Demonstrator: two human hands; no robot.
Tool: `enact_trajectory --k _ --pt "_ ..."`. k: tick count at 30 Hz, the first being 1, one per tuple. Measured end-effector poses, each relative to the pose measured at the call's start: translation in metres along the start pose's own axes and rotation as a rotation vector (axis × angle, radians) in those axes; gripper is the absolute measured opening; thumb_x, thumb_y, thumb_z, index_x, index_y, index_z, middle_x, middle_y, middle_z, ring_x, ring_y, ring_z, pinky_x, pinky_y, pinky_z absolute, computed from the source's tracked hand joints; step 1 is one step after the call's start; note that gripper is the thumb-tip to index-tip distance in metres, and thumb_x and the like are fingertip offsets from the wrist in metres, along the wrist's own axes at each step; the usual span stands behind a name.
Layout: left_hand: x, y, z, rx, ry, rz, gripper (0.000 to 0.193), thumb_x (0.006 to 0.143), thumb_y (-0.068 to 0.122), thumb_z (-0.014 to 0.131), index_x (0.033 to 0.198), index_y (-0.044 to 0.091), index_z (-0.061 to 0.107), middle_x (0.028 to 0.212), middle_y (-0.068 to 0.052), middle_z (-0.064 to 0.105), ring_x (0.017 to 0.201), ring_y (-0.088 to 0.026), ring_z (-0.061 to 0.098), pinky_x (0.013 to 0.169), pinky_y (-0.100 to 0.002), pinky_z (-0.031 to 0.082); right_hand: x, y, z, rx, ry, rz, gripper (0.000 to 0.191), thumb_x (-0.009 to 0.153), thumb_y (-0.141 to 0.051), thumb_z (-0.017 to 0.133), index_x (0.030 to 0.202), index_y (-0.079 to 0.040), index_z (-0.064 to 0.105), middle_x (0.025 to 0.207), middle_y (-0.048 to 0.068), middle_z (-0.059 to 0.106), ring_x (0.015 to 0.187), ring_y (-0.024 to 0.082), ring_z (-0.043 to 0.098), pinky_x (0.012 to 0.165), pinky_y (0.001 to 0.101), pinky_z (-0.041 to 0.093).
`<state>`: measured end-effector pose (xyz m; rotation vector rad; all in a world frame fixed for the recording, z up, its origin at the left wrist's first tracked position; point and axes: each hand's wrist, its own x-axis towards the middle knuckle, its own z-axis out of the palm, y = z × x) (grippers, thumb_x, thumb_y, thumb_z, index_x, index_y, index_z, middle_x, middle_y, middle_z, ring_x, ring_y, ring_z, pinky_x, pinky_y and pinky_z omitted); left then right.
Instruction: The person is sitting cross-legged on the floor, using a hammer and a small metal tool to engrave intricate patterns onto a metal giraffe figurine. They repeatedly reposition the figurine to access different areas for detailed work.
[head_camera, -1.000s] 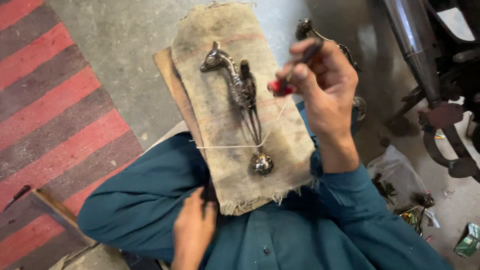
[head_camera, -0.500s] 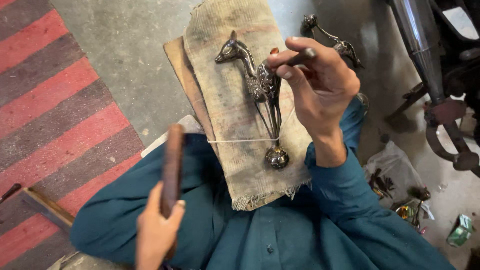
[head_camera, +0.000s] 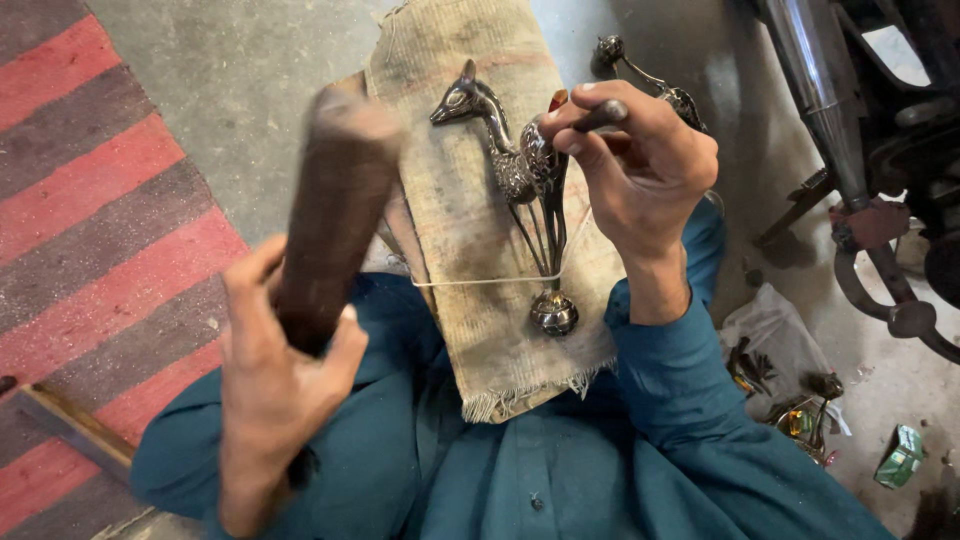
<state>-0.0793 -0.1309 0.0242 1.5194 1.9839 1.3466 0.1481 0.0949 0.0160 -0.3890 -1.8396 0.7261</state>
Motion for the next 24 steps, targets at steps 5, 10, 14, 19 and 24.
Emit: enact_trajectory --k 5,10,14,19,24 --pt "0.062 0.039 -0.017 0.307 -0.117 0.318 0.07 0.084 0.0 0.081 0.14 0.007 0.04 0.109 -0.021 0.062 0.093 -0.035 0.068 0.075 -0.045 0.056 -0.006 0.006 -0.002 -0.114 0.071 -0.013 0.027 0.103 0.005 0.078 0.127 0.003 0.066 0.109 0.017 0.076 0.094 0.016 0.076 0.081 0.0272 0.066" --pt "0.095 0.069 -0.034 0.733 -0.112 0.574 0.057 0.098 0.004 0.079 0.145 0.016 0.048 0.092 -0.012 0.056 0.078 -0.028 0.063 0.062 -0.043 0.05 -0.009 0.014 -0.002 -0.193 0.12 0.006 0.022 0.097 0.002 0.081 0.115 0.005 0.069 0.09 0.011 0.078 0.069 0.006 0.067 0.061 0.0216 0.054" --pt "0.105 0.085 -0.043 0.95 -0.05 0.737 0.052 0.108 0.01 0.072 0.154 0.022 0.051 0.096 -0.007 0.055 0.081 -0.023 0.061 0.07 -0.038 0.048 -0.011 0.016 -0.001 -0.104 0.078 -0.076 0.02 0.107 -0.001 0.075 0.124 0.003 0.066 0.103 0.013 0.077 0.086 0.014 0.076 0.072 0.0249 0.068" --pt "0.111 0.088 -0.037 0.79 -0.115 0.722 0.058 0.103 0.008 0.068 0.157 0.019 0.049 0.102 -0.01 0.056 0.094 -0.025 0.061 0.076 -0.038 0.049 -0.01 0.017 0.0 -0.121 0.082 -0.107 0.022 0.105 -0.004 0.078 0.124 0.0 0.067 0.103 0.013 0.078 0.077 0.011 0.075 0.068 0.022 0.068" --pt "0.114 0.083 -0.035 0.664 -0.194 0.694 0.057 0.102 0.008 0.068 0.156 0.018 0.05 0.104 -0.01 0.057 0.096 -0.027 0.062 0.078 -0.039 0.049 -0.011 0.016 -0.001 -0.171 0.087 -0.096 0.021 0.103 -0.005 0.078 0.121 0.002 0.069 0.098 0.012 0.078 0.068 0.006 0.07 0.069 0.0253 0.068"
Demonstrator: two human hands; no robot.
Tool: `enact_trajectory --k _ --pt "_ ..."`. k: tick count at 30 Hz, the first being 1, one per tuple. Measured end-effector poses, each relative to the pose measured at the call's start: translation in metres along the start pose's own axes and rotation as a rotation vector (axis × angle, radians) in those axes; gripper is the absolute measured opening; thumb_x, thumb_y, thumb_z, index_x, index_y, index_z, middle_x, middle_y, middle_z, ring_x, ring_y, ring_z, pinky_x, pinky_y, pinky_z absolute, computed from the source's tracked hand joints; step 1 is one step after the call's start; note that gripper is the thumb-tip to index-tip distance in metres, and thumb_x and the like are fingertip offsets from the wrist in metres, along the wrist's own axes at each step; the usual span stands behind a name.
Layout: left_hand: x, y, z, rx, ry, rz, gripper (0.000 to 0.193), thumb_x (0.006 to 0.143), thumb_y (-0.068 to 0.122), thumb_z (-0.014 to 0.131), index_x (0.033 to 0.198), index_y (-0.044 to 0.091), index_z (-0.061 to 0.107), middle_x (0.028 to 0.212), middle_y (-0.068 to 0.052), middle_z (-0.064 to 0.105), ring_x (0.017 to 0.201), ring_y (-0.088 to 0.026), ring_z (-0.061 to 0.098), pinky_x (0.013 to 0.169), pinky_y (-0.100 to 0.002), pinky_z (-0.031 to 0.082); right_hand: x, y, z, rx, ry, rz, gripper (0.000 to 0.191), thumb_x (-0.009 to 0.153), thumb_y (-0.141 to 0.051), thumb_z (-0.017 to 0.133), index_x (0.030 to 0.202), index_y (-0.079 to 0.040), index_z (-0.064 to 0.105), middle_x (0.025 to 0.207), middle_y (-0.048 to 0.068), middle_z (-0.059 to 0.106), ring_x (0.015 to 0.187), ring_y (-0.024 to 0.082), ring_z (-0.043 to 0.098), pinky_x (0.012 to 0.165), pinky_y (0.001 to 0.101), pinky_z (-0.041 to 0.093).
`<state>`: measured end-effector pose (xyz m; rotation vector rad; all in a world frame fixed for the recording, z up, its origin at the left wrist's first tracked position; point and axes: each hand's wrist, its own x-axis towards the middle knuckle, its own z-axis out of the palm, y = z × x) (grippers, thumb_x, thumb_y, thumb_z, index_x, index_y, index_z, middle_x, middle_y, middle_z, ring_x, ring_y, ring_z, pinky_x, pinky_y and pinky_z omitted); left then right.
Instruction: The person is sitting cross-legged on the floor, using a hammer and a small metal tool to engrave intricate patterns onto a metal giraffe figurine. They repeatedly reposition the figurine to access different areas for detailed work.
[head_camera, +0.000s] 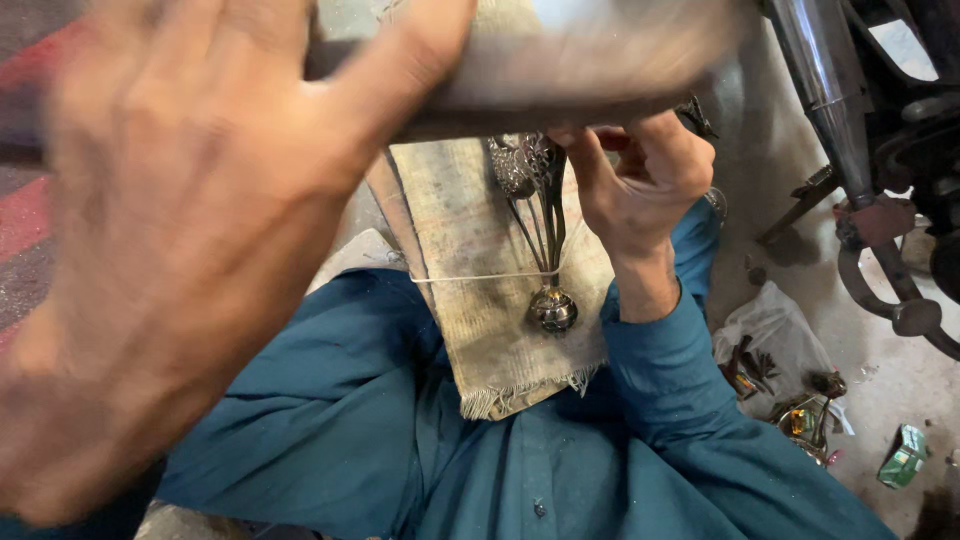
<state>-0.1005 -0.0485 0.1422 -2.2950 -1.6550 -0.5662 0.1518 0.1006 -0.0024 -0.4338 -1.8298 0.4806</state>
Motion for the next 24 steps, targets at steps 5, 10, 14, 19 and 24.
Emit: enact_trajectory --k 5,10,14,19,24 --pt "-0.001 -0.0002 0.0001 -0.01 -0.004 0.003 0.056 0.102 0.008 0.068 0.154 0.018 0.051 0.104 -0.01 0.057 0.096 -0.027 0.062 0.078 -0.039 0.049 0.0014 -0.0017 0.0 0.061 -0.023 0.011 0.019 0.109 -0.003 0.077 0.125 0.001 0.067 0.108 0.014 0.078 0.086 0.014 0.079 0.077 0.0277 0.067" --pt "-0.0009 0.0009 -0.0024 -0.002 -0.009 0.004 0.054 0.103 0.009 0.068 0.153 0.018 0.052 0.104 -0.01 0.058 0.096 -0.027 0.062 0.078 -0.039 0.049 0.0041 -0.0058 0.0002 0.057 -0.013 0.029 0.02 0.105 -0.002 0.078 0.121 0.004 0.069 0.104 0.014 0.078 0.084 0.015 0.078 0.073 0.0256 0.068" --pt "-0.0007 0.0002 -0.0046 0.008 -0.009 0.003 0.053 0.103 0.009 0.068 0.152 0.019 0.053 0.103 -0.01 0.058 0.096 -0.026 0.063 0.078 -0.039 0.049 0.0048 -0.007 -0.0015 -0.022 -0.006 0.083 0.02 0.097 -0.003 0.081 0.112 0.005 0.07 0.095 0.014 0.078 0.07 0.01 0.07 0.068 0.0268 0.066" --pt "0.0018 -0.0019 -0.0052 0.013 -0.004 0.016 0.051 0.103 0.009 0.068 0.151 0.019 0.054 0.103 -0.01 0.059 0.096 -0.026 0.063 0.078 -0.039 0.05 0.0053 -0.0032 -0.0023 0.018 -0.021 0.058 0.019 0.102 -0.002 0.082 0.115 0.004 0.069 0.101 0.014 0.078 0.082 0.013 0.074 0.075 0.0271 0.068" --pt "0.0036 -0.0028 -0.0061 0.026 -0.004 0.021 0.05 0.103 0.01 0.067 0.15 0.02 0.056 0.103 -0.009 0.059 0.096 -0.026 0.063 0.078 -0.039 0.05 0.0074 -0.0076 -0.0041 0.049 -0.061 0.035 0.019 0.107 0.001 0.078 0.121 0.008 0.067 0.109 0.017 0.076 0.091 0.017 0.077 0.082 0.0287 0.07"
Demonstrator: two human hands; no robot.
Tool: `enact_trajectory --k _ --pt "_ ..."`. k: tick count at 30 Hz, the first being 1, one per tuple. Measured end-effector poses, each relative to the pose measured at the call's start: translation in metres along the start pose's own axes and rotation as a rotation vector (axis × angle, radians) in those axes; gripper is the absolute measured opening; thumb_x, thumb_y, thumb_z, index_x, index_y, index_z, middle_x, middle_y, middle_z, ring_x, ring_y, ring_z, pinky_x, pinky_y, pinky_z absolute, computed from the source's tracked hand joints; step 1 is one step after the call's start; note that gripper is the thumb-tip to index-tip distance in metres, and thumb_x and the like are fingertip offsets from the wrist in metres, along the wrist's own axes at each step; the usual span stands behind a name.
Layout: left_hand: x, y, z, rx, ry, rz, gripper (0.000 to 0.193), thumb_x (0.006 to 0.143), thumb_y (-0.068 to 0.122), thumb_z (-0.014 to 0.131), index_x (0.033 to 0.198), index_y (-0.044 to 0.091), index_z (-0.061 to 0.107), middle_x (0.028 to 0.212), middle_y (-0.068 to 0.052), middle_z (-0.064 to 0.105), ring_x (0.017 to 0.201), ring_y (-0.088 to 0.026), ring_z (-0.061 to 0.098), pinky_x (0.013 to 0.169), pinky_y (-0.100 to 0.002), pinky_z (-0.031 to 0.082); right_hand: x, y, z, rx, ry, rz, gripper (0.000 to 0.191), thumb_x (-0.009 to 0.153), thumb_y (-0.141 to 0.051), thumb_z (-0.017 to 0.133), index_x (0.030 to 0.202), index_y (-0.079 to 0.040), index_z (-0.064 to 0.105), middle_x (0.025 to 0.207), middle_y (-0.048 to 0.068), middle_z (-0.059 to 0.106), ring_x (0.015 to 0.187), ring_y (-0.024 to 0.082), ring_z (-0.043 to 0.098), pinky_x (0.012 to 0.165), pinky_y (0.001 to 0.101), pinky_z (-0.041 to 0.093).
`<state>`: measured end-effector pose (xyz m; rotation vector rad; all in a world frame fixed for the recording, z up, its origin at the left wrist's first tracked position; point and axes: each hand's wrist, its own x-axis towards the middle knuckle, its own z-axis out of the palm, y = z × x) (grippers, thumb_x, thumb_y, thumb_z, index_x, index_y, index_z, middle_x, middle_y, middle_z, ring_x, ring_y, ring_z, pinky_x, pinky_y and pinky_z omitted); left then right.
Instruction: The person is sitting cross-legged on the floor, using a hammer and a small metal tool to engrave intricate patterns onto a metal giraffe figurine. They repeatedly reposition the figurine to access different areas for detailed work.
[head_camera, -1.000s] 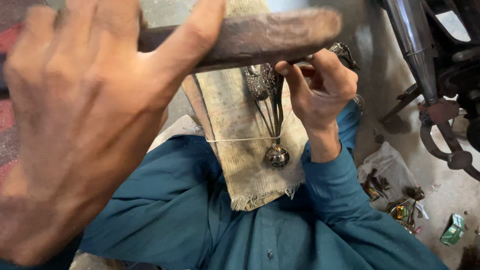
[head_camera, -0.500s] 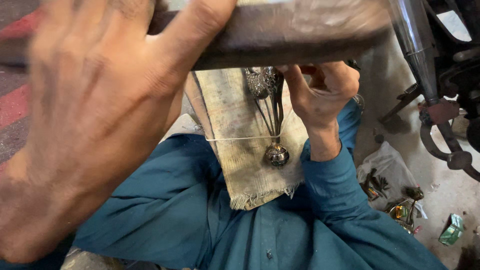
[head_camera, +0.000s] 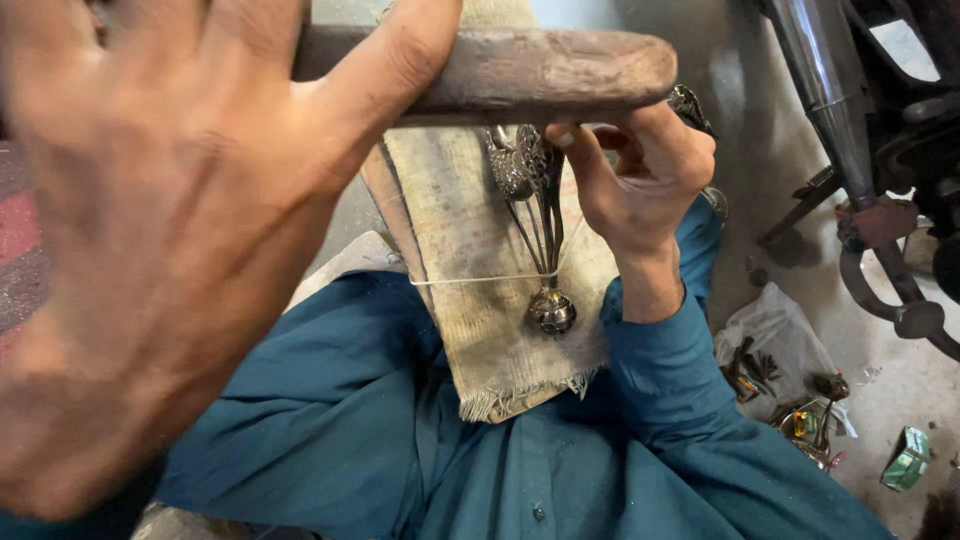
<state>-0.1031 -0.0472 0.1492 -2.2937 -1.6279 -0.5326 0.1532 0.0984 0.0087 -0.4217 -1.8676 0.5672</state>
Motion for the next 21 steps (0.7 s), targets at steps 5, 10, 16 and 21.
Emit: enact_trajectory --k 5,10,16,21 --pt "0.002 -0.001 -0.002 0.026 -0.002 0.011 0.048 0.103 0.01 0.067 0.149 0.02 0.057 0.103 -0.009 0.06 0.096 -0.026 0.063 0.078 -0.039 0.05 0.003 -0.007 0.001 0.108 -0.028 0.044 0.014 0.11 0.003 0.073 0.122 0.006 0.065 0.108 0.016 0.077 0.097 0.019 0.079 0.083 0.0284 0.07" --pt "0.006 -0.001 -0.002 0.048 0.002 0.023 0.047 0.103 0.011 0.067 0.148 0.02 0.058 0.103 -0.009 0.06 0.096 -0.026 0.064 0.078 -0.039 0.05 0.006 -0.002 0.0 0.104 -0.049 0.001 0.018 0.108 0.005 0.073 0.124 0.004 0.064 0.109 0.017 0.077 0.096 0.02 0.079 0.082 0.0292 0.067" --pt "0.009 -0.002 -0.003 0.117 0.006 0.047 0.045 0.104 0.011 0.067 0.147 0.021 0.06 0.103 -0.009 0.061 0.096 -0.026 0.064 0.077 -0.039 0.05 0.005 0.001 -0.002 0.106 -0.066 0.024 0.022 0.108 0.005 0.073 0.127 0.004 0.063 0.109 0.017 0.077 0.096 0.02 0.079 0.078 0.0264 0.07" --pt "0.015 -0.005 -0.006 0.229 0.01 0.066 0.043 0.104 0.012 0.067 0.146 0.021 0.061 0.102 -0.008 0.062 0.096 -0.026 0.064 0.077 -0.039 0.05 0.005 0.002 -0.002 0.159 -0.072 0.043 0.023 0.109 0.005 0.073 0.13 0.004 0.063 0.107 0.016 0.077 0.097 0.02 0.079 0.081 0.0271 0.07"
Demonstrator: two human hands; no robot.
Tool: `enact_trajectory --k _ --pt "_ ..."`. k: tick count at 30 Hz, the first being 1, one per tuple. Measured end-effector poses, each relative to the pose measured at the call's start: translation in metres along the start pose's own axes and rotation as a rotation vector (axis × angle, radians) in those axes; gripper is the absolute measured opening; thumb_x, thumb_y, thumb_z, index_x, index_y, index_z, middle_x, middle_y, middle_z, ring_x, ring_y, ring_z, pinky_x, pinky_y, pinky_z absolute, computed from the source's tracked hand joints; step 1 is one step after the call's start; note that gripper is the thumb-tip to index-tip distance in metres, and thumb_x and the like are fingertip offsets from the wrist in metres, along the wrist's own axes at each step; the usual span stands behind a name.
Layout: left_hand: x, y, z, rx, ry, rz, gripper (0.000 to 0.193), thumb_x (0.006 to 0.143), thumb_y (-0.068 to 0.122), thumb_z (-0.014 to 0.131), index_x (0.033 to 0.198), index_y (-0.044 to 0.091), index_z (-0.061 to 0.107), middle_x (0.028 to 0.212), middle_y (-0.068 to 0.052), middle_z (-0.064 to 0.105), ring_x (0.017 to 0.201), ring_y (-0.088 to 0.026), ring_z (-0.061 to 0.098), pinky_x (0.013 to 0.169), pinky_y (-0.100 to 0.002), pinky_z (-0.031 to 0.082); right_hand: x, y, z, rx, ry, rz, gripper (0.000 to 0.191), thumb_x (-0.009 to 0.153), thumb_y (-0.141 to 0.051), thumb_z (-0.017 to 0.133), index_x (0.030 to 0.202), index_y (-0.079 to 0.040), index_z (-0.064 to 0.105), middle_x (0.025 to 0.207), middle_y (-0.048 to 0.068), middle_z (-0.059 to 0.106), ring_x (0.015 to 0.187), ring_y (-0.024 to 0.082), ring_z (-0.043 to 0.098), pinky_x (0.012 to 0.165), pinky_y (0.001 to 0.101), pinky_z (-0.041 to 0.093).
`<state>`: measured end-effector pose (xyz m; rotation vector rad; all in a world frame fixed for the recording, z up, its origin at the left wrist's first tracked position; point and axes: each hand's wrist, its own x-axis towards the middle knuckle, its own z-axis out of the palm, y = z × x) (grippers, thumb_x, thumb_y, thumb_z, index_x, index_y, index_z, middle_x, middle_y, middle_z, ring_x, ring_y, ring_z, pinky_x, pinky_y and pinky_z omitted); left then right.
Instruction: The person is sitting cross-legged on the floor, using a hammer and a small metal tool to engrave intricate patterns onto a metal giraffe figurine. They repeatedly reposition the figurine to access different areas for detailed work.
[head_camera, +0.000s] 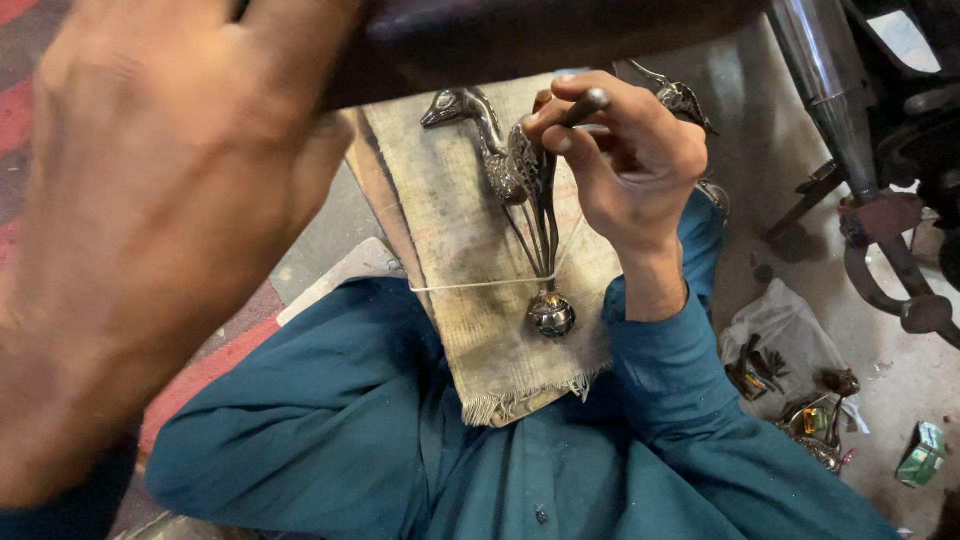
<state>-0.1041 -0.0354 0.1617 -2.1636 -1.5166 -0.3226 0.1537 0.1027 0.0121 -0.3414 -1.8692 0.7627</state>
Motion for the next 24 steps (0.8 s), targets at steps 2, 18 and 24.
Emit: enact_trajectory --k 2,18,24 --pt "0.003 0.002 0.001 0.006 0.001 0.01 0.043 0.104 0.012 0.067 0.145 0.022 0.061 0.102 -0.008 0.062 0.096 -0.026 0.064 0.077 -0.039 0.05 -0.001 0.0 -0.001 -0.034 0.007 0.013 0.022 0.106 0.006 0.073 0.126 0.003 0.064 0.106 0.017 0.077 0.093 0.02 0.079 0.077 0.0258 0.069" --pt "0.021 0.006 0.001 0.056 0.005 0.036 0.048 0.1 0.006 0.071 0.146 0.015 0.058 0.116 -0.015 0.062 0.106 -0.032 0.064 0.085 -0.042 0.052 -0.017 0.006 0.016 0.241 0.266 0.184 0.019 0.11 -0.004 0.067 0.127 -0.001 0.06 0.103 0.014 0.075 0.088 0.014 0.074 0.074 0.0245 0.064" --pt "0.035 0.014 -0.004 -0.233 -0.216 -0.18 0.065 0.088 0.014 0.079 0.148 0.014 0.052 0.109 -0.025 0.062 0.093 -0.046 0.063 0.07 -0.054 0.05 -0.018 0.004 0.022 0.199 0.266 0.143 0.024 0.113 -0.002 0.068 0.136 -0.002 0.059 0.106 0.013 0.075 0.092 0.014 0.074 0.077 0.0237 0.064"
